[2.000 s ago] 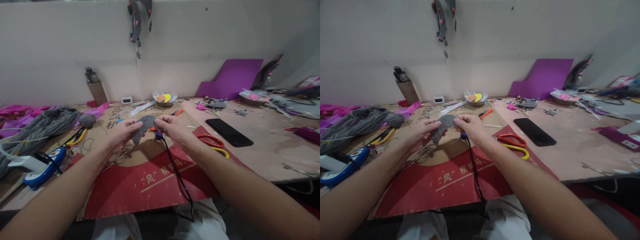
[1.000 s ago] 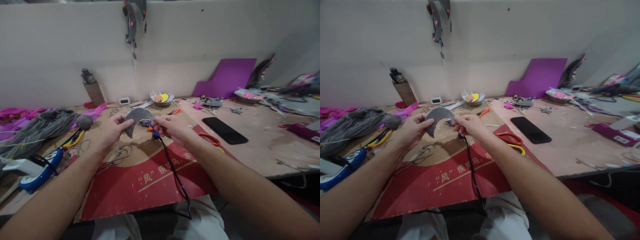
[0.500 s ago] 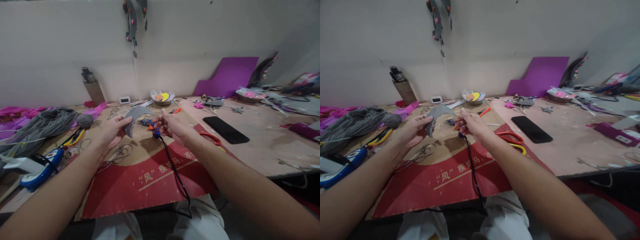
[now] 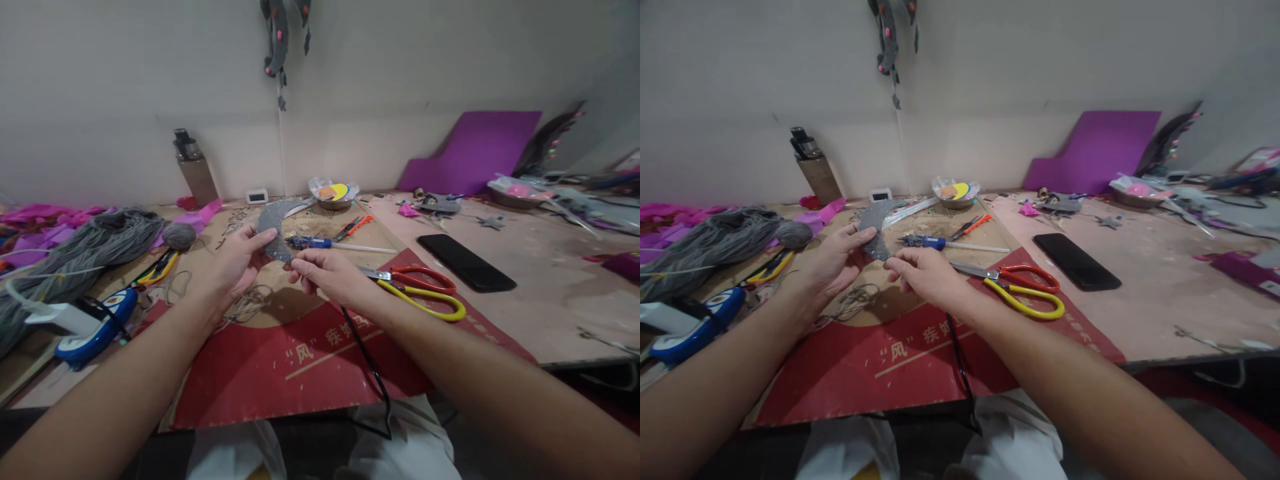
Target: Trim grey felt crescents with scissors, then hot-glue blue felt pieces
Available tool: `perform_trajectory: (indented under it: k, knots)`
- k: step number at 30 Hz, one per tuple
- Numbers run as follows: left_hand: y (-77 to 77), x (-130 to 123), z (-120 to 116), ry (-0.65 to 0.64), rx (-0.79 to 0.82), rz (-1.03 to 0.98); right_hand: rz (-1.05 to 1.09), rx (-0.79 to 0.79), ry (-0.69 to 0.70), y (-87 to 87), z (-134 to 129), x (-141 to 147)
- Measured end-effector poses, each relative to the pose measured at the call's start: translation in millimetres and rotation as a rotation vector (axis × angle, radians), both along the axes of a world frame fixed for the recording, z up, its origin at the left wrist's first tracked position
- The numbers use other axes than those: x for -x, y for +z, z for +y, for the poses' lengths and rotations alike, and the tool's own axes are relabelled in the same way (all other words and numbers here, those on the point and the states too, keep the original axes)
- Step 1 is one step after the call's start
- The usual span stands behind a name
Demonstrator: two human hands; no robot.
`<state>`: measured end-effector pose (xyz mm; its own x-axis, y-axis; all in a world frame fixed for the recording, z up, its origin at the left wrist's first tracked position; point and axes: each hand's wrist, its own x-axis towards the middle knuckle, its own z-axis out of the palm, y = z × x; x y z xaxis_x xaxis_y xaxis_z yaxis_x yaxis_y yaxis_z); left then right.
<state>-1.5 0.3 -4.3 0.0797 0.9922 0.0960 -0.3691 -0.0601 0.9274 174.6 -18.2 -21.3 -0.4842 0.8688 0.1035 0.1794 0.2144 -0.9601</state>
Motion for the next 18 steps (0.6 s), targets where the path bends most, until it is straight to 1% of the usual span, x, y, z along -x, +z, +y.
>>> perform_trajectory:
  k: [6, 9, 10, 11, 12, 16, 18]
  knots:
    - [-0.3, -4.4, -3.1, -0.008, -0.009, 0.005, 0.076, -0.022, -0.041, -2.7, 0.6, 0.7]
    - [0.6, -4.6, -3.2, -0.017, 0.015, -0.006, 0.063, -0.002, -0.002, -1.6, -0.2, -1.9]
    - [0.9, -4.5, -2.9, -0.016, 0.026, -0.014, 0.044, -0.018, 0.005, -1.5, -0.3, -2.8]
    - [1.4, -4.4, -2.7, -0.011, 0.040, -0.024, 0.009, -0.068, -0.004, -1.7, -0.3, -3.6]
    - [2.0, -4.5, -2.6, -0.003, 0.056, -0.033, -0.041, -0.154, -0.037, -2.2, -0.3, -4.2]
    - [5.2, -7.8, -4.2, 0.039, 0.139, -0.051, -0.339, -0.673, -0.246, -4.0, -2.2, -5.2]
    - [5.6, -10.1, -5.5, 0.053, 0.164, -0.058, -0.515, -0.861, -0.286, -3.3, -5.0, -6.0]
